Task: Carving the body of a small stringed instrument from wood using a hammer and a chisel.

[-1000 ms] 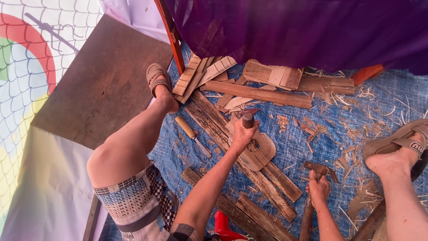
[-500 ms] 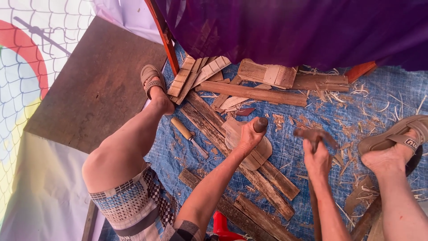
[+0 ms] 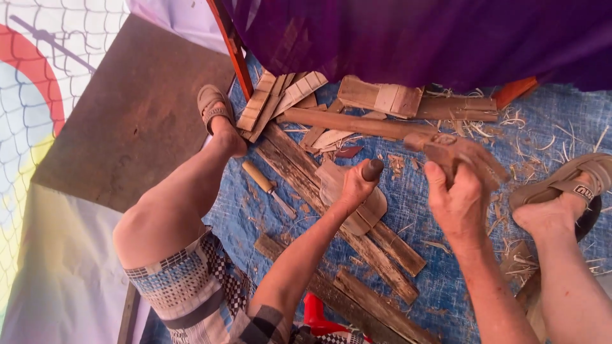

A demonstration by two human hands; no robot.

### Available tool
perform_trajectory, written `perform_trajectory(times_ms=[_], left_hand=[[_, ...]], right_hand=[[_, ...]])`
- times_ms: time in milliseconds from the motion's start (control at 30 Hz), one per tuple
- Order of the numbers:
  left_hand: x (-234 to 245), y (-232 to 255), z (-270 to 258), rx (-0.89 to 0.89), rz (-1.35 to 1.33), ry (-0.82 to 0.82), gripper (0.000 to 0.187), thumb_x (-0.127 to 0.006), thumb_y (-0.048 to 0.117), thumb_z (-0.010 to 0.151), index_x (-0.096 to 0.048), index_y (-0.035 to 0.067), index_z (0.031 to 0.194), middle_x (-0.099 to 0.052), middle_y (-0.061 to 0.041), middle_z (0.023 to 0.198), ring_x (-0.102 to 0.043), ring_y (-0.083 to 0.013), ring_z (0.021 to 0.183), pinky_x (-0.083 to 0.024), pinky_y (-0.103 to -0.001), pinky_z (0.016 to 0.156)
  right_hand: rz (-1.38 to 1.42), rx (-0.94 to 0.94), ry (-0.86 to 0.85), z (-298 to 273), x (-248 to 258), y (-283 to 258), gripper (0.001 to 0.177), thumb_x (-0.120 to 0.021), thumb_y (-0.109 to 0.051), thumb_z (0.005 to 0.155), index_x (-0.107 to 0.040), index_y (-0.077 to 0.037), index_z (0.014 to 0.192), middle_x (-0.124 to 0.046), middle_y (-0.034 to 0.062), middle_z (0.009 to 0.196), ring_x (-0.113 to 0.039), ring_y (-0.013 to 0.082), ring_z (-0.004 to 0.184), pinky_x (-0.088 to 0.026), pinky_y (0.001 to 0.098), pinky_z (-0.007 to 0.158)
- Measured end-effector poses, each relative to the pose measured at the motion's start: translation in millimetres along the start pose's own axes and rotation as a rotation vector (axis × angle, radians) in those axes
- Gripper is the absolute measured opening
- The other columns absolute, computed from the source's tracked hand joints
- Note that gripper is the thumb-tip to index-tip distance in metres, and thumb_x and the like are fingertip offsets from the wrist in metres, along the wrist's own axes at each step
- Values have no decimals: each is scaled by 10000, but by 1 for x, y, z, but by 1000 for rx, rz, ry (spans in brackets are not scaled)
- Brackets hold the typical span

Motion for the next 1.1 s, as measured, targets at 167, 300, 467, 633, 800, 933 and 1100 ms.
perform_trajectory(times_ms=[167, 300, 467, 633, 800, 933, 1100], left_hand=[[-4, -6, -1, 39, -24, 5, 228, -740, 310, 727, -560, 195, 807, -671, -126, 768, -692, -372, 815, -482, -523, 736], [27, -1, 3, 9, -135, 177, 210, -753, 193, 775, -648, 38, 869, -662, -279, 792, -674, -483, 833, -480, -595, 724], [111, -133, 7, 544, -814, 728, 194, -766, 96, 693, -578, 85, 737, -508, -69, 490, -509, -208, 319, -422, -362, 281], [185, -173, -57, 657, -77, 631, 634, -764, 371, 807, -509, -14, 1242, -601, -218, 1196, -641, -367, 1107, -475, -471, 988], [172, -188, -94, 410, 423, 730, 532, -625, 23, 806, -399, 4, 1287, -474, -250, 1102, -549, -458, 874, -466, -560, 775], [154, -61, -86, 107, 664, 735, 724, -644, -23, 759, -486, 222, 1421, -478, -186, 1337, -499, -371, 1156, -395, -470, 933], [56, -153, -70, 505, 432, 278, 655, -684, 607, 889, -441, 32, 1089, -691, -216, 929, -689, -409, 814, -561, -514, 714]], right_hand=[[-64, -108, -307, -13, -47, 5, 439, -587, -469, 1014, -674, -66, 862, -688, 205, 737, -694, 415, 743, -558, 517, 662], [40, -341, -246, -28, -55, 82, 440, -634, -500, 996, -630, -63, 1054, -712, 285, 910, -679, 509, 967, -523, 618, 800], [437, -735, -146, -106, -110, 252, 261, -681, -290, 1013, -613, -58, 914, -604, 63, 633, -591, 195, 480, -497, 331, 453], [389, -1066, -267, -199, -156, 399, 188, -708, -199, 871, -604, -65, 789, -509, 59, 667, -441, 179, 547, -341, 345, 485], [-208, -820, -399, -197, -153, 390, 539, -626, -450, 979, -732, 42, 787, -676, 166, 697, -620, 308, 587, -465, 415, 558], [-410, -680, -374, -184, -156, 393, 637, -640, -536, 940, -764, 89, 968, -738, 274, 1040, -713, 442, 913, -556, 501, 823], [-607, -764, -524, -183, -136, 374, 580, -564, -609, 979, -782, -85, 1096, -779, 176, 964, -756, 357, 856, -601, 470, 713]])
Point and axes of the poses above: each hand's wrist, its own z-axis towards the middle knuckle, its own x-axis out of the back of the hand, y = z × x, the point moved 7 cm from there along z, towards the middle knuckle
